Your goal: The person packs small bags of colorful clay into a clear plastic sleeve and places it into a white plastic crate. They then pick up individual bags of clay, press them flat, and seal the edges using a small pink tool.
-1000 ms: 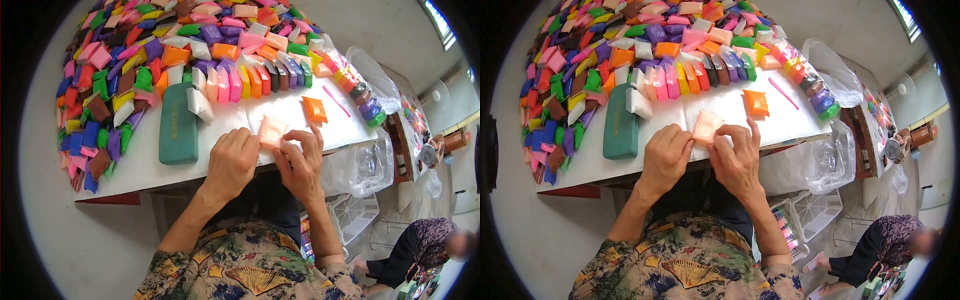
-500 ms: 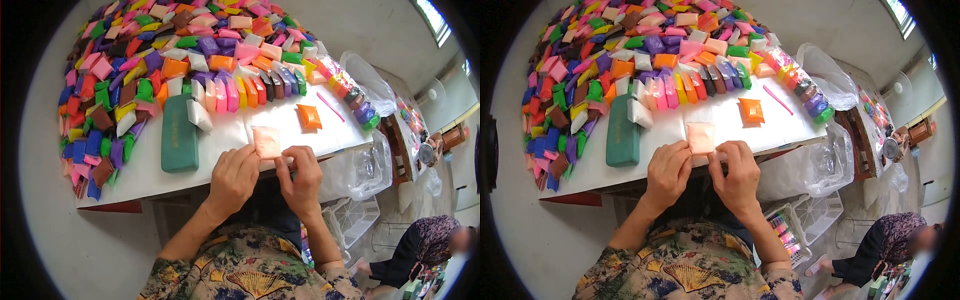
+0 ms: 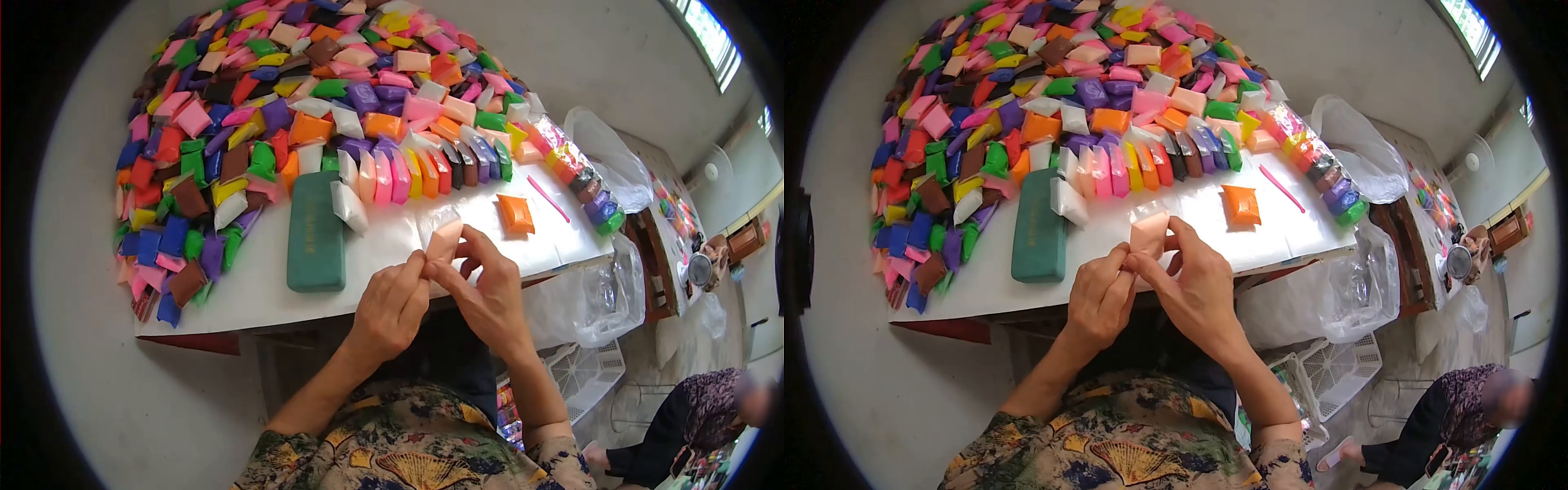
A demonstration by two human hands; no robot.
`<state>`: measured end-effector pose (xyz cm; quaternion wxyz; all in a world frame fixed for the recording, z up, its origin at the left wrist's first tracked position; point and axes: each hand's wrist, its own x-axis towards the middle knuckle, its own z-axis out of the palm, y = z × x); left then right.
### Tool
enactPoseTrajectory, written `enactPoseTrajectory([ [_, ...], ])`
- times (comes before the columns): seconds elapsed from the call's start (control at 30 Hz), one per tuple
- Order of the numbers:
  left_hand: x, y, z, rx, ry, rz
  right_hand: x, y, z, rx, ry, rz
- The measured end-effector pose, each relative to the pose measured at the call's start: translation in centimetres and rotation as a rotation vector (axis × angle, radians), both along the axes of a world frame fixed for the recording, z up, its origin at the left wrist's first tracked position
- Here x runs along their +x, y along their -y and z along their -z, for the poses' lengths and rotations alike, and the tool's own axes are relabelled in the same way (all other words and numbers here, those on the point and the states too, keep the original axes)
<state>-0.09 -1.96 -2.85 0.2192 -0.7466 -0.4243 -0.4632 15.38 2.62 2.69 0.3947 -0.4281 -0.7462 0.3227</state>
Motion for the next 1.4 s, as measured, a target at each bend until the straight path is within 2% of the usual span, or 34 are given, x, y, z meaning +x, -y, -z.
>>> enactPoseTrajectory([
  [0.2,-1.3,0.5,-0.7,-0.048,0.043,-0.030,-2.2,-2.8,0.8,0.045,-0.049,-0.144],
  [0.3,-2.2,1.7,-1.2,-0.073,0.121,-0.050,-3.8,-4.1,1.1,0.231,0.068,-0.141],
  [0.33,-2.5,2.2,-1.4,-0.081,0.153,-0.056,-4.4,-4.1,0.9,0.174,0.069,-0.182],
  [0.43,-3.8,3.1,-2.3,-0.095,0.233,-0.098,-5.9,-4.4,1.7,0.227,0.172,-0.254],
  [0.57,-6.0,3.1,-3.3,-0.083,0.331,-0.131,-6.8,-4.8,2.8,0.342,0.159,-0.197],
  [0.87,-7.9,2.5,-4.3,-0.257,0.491,-0.190,-7.7,-4.2,3.5,0.309,0.115,-0.098],
  [0.97,-8.4,2.6,-4.6,-0.237,0.447,-0.208,-7.7,-3.9,3.5,0.276,0.055,-0.054],
  [1.27,-9.0,2.9,-5.4,-0.288,0.363,-0.192,-8.5,-3.9,3.5,0.296,0.099,-0.072],
  [1.4,-9.2,2.8,-6.2,-0.329,0.292,-0.160,-8.6,-3.8,3.6,0.401,0.106,-0.051],
])
